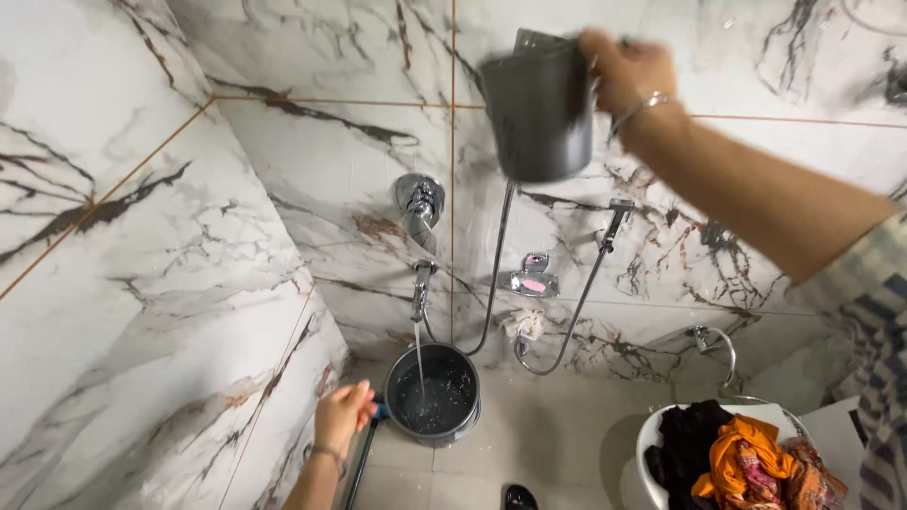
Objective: The person repeatedly scoops water from a bucket using a small gray pitcher and pours it onto the floor, sink, and walls to rinse surfaces. They also pick up a soap bar from the window sill and place it back, while handling the pitcher and bucket throughout.
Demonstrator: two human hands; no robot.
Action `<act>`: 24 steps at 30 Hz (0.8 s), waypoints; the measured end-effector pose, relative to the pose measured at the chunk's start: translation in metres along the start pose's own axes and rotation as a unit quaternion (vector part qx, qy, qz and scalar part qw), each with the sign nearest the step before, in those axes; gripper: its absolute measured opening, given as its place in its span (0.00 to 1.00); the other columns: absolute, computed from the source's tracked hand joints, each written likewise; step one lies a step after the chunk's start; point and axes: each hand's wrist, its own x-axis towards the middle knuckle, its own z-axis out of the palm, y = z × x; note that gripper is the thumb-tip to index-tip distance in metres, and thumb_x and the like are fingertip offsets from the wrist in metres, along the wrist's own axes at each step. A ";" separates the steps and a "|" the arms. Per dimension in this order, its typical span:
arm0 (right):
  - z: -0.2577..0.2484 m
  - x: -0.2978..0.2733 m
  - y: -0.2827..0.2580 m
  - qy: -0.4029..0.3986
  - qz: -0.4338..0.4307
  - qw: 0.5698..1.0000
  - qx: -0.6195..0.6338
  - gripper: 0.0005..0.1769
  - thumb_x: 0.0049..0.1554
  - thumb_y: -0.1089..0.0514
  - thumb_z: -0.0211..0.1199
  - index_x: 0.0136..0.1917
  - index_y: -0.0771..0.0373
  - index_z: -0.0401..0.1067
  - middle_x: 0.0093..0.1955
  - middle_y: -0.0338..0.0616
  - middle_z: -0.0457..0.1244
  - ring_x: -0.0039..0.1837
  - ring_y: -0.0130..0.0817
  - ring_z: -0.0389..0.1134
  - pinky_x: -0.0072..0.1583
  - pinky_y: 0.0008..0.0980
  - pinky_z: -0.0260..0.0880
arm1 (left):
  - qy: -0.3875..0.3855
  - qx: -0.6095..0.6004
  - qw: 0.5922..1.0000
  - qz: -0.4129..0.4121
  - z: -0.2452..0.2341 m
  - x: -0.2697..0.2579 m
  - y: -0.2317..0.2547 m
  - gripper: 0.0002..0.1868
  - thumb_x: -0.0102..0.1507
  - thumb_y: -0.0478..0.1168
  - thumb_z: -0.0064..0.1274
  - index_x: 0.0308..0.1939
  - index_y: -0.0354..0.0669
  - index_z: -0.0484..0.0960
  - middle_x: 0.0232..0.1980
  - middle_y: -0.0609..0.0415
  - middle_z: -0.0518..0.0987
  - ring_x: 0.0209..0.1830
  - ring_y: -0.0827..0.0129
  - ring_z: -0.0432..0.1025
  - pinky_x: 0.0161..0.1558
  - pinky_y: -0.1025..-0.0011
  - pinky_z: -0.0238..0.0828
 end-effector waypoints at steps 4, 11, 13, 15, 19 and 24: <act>0.013 -0.104 0.006 -0.021 0.150 0.983 -0.108 0.21 0.55 0.44 0.69 0.40 0.66 0.75 0.32 0.41 0.65 0.32 0.26 0.59 0.36 0.25 0.62 | 0.090 0.055 0.992 -0.066 -0.050 0.038 -0.100 0.25 0.61 0.54 0.59 0.28 0.32 0.85 0.19 0.48 0.78 0.13 0.71 0.64 0.17 0.71 0.56; 0.066 -0.093 0.038 -0.092 0.314 0.945 0.011 0.22 0.59 0.46 0.65 0.34 0.66 0.70 0.28 0.41 0.61 0.26 0.26 0.55 0.29 0.29 0.52 | 0.069 0.046 0.995 -0.052 -0.041 0.080 -0.207 0.26 0.60 0.59 0.59 0.32 0.36 0.90 0.22 0.47 0.86 0.16 0.67 0.76 0.21 0.69 0.71; 0.087 -0.055 0.006 -0.067 0.324 0.942 0.047 0.21 0.60 0.48 0.63 0.33 0.64 0.69 0.27 0.41 0.60 0.24 0.26 0.56 0.28 0.30 0.50 | 0.065 0.057 0.994 -0.070 -0.027 0.066 -0.188 0.25 0.60 0.59 0.58 0.34 0.38 0.91 0.23 0.47 0.87 0.16 0.68 0.75 0.22 0.69 0.72; 0.104 -0.015 -0.050 -0.062 0.134 0.989 0.000 0.27 0.62 0.43 0.63 0.28 0.62 0.67 0.25 0.41 0.59 0.25 0.30 0.57 0.30 0.33 0.55 | 0.025 0.086 0.988 -0.125 -0.012 0.044 -0.155 0.24 0.62 0.58 0.53 0.38 0.41 0.90 0.26 0.49 0.87 0.15 0.69 0.70 0.21 0.69 0.67; 0.131 0.076 -0.070 -0.016 0.027 0.999 -0.021 0.29 0.59 0.39 0.63 0.27 0.62 0.68 0.22 0.38 0.59 0.24 0.29 0.59 0.30 0.32 0.59 | 0.034 0.070 0.981 -0.179 0.001 0.009 -0.124 0.22 0.66 0.57 0.51 0.41 0.41 0.87 0.30 0.49 0.85 0.18 0.71 0.67 0.22 0.70 0.64; 0.143 0.096 0.000 -0.008 -0.058 0.991 0.120 0.22 0.60 0.45 0.61 0.32 0.61 0.66 0.26 0.37 0.59 0.25 0.28 0.60 0.30 0.33 0.60 | 0.035 -0.001 0.997 -0.066 -0.009 -0.026 -0.123 0.24 0.66 0.56 0.47 0.37 0.39 0.88 0.34 0.56 0.87 0.25 0.76 0.72 0.24 0.74 0.69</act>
